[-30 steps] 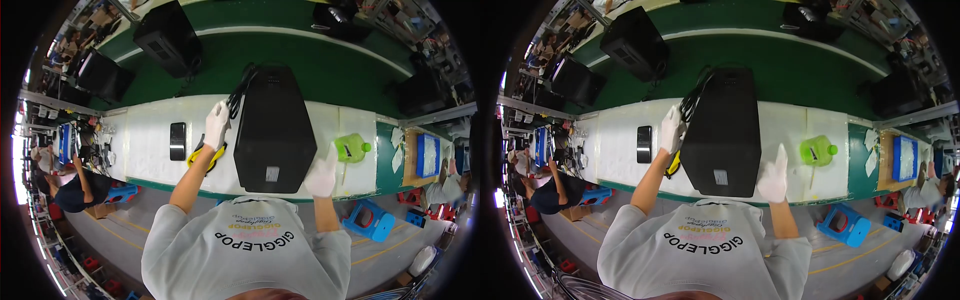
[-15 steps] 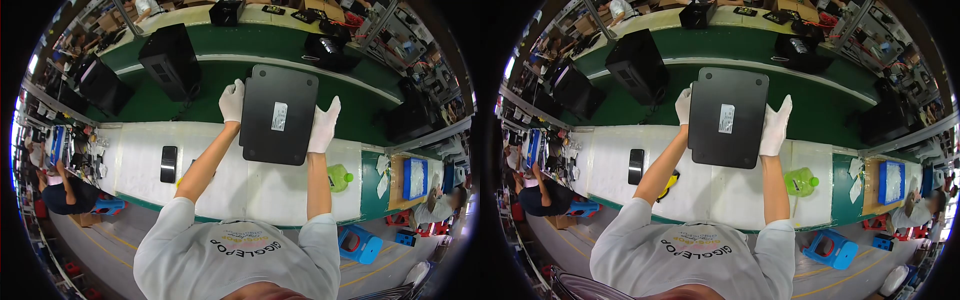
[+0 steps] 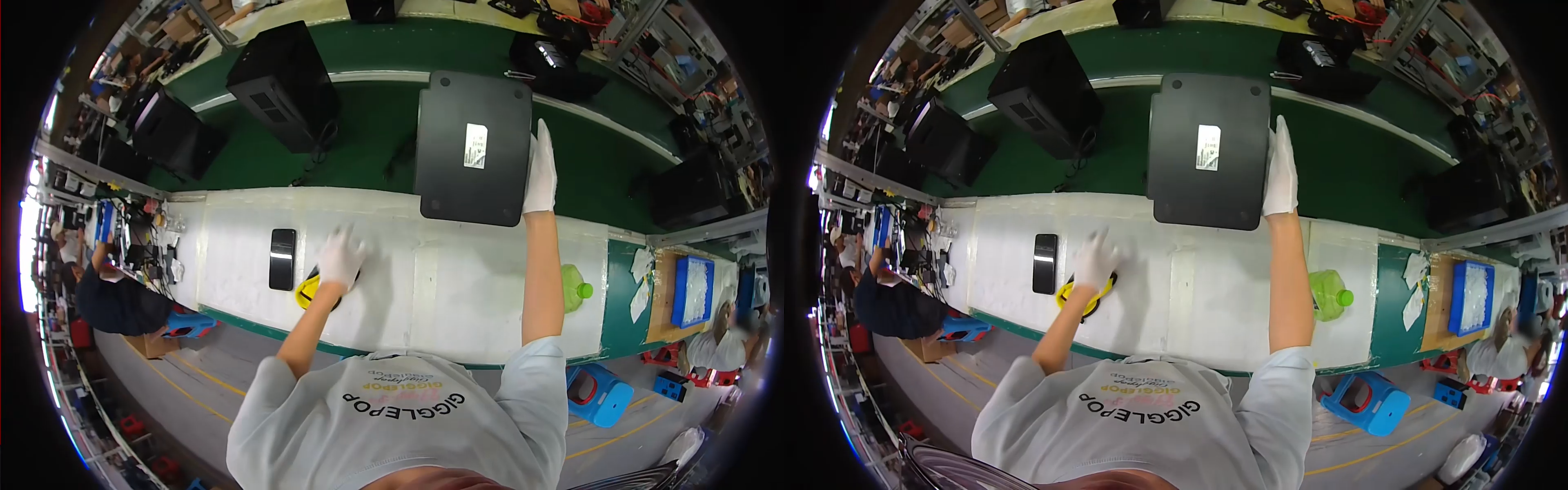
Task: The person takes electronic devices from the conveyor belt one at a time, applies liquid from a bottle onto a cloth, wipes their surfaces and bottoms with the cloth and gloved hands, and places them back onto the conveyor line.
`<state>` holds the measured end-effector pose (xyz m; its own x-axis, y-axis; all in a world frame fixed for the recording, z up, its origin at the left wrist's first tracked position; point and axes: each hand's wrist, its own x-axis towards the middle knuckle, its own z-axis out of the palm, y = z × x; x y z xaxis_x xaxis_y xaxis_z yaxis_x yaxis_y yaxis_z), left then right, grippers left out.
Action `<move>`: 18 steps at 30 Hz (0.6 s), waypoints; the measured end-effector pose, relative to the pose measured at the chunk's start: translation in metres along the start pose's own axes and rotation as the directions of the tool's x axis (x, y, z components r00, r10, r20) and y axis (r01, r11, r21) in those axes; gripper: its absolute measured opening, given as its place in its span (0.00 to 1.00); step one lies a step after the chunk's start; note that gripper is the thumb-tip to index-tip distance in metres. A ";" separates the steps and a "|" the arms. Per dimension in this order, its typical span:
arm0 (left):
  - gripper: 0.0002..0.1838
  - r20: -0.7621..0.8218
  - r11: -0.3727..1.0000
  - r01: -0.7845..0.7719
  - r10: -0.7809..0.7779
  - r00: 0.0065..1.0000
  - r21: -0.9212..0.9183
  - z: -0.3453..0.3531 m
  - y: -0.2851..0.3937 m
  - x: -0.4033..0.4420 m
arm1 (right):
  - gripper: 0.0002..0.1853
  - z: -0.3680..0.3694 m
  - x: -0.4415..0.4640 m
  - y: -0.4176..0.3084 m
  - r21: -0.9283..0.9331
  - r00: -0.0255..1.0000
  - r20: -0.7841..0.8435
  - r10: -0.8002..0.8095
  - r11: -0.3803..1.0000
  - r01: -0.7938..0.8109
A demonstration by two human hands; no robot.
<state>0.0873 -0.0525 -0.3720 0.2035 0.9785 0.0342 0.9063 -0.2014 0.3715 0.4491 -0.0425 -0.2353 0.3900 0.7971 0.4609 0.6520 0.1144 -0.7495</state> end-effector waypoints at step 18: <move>0.05 -0.496 0.835 -0.319 0.065 0.866 -0.448 -0.099 0.114 0.054 | 0.33 -0.026 -0.018 -0.040 0.834 0.865 0.305 0.398 0.327 -0.445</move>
<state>0.1647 -0.0181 -0.2355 0.0517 0.8565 0.5136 0.5255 -0.4607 0.7153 0.4334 -0.0768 -0.2010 0.3987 0.9160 -0.0447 -0.5021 0.1772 -0.8464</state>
